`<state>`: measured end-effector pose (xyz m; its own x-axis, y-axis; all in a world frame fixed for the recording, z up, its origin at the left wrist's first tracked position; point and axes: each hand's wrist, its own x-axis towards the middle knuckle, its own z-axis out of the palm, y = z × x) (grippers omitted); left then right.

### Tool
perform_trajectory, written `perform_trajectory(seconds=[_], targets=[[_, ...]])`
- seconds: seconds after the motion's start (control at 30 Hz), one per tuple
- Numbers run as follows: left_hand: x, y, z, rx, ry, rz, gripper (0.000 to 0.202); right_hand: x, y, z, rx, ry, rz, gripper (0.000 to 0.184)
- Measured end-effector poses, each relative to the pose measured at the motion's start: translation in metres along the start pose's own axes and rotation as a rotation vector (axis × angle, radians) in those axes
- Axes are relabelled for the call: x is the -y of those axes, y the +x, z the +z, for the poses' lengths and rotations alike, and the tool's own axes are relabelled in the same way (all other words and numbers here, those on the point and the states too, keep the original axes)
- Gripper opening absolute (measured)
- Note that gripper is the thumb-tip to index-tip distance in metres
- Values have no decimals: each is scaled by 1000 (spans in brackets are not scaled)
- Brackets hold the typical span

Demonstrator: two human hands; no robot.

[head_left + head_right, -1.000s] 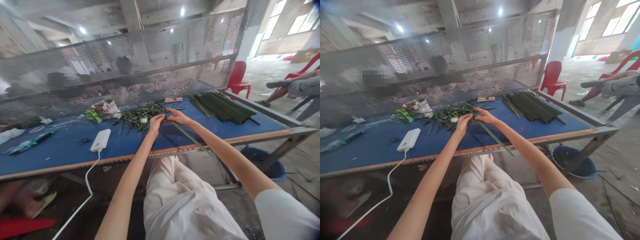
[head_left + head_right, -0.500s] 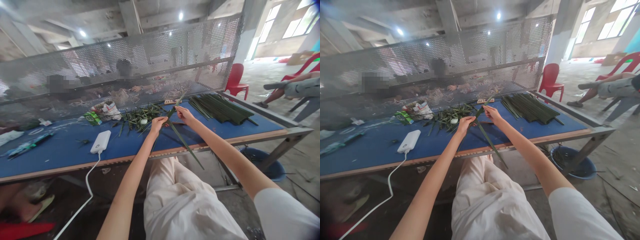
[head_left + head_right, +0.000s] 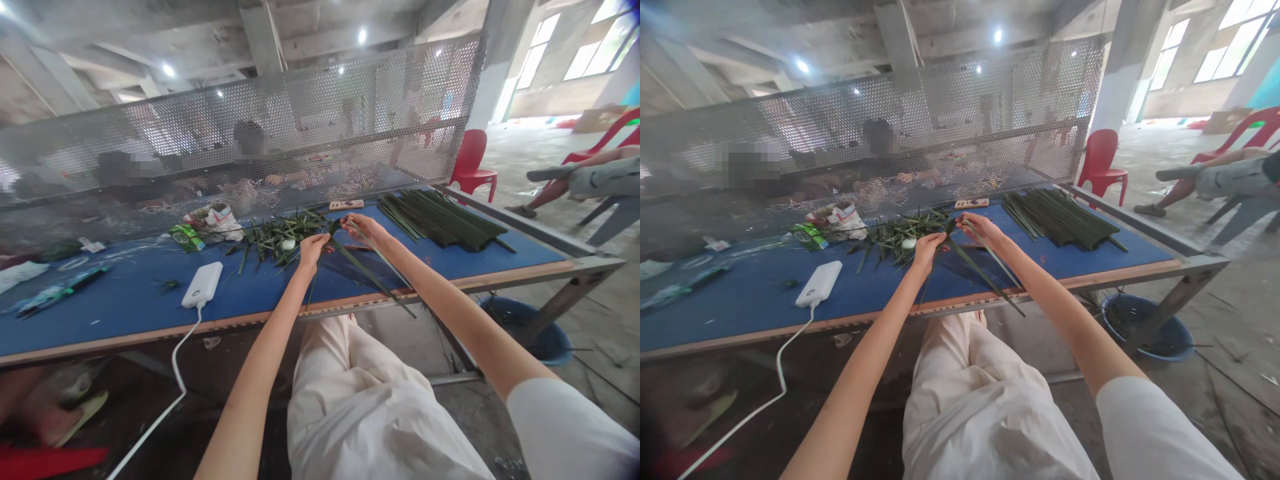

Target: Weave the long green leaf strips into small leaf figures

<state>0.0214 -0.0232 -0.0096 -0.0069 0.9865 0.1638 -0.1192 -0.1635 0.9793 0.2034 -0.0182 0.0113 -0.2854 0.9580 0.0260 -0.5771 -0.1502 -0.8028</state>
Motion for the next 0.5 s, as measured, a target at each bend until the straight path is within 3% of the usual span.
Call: perform_trajectory(seconds=[0.1, 0.2, 0.33, 0.5], targets=[[-1, 0, 0, -47, -27, 13, 10, -2, 3, -3, 82, -31, 80, 25], [-2, 1, 0, -91, -31, 25, 12, -1, 7, -10, 177, 43, 225, 19], [-2, 1, -1, -114, -16, 29, 12, 0, 6, -14, 277, 82, 412, 34], [-1, 0, -1, -88, -8, 27, 15, -3, 2, -10, 326, 100, 386, 32]])
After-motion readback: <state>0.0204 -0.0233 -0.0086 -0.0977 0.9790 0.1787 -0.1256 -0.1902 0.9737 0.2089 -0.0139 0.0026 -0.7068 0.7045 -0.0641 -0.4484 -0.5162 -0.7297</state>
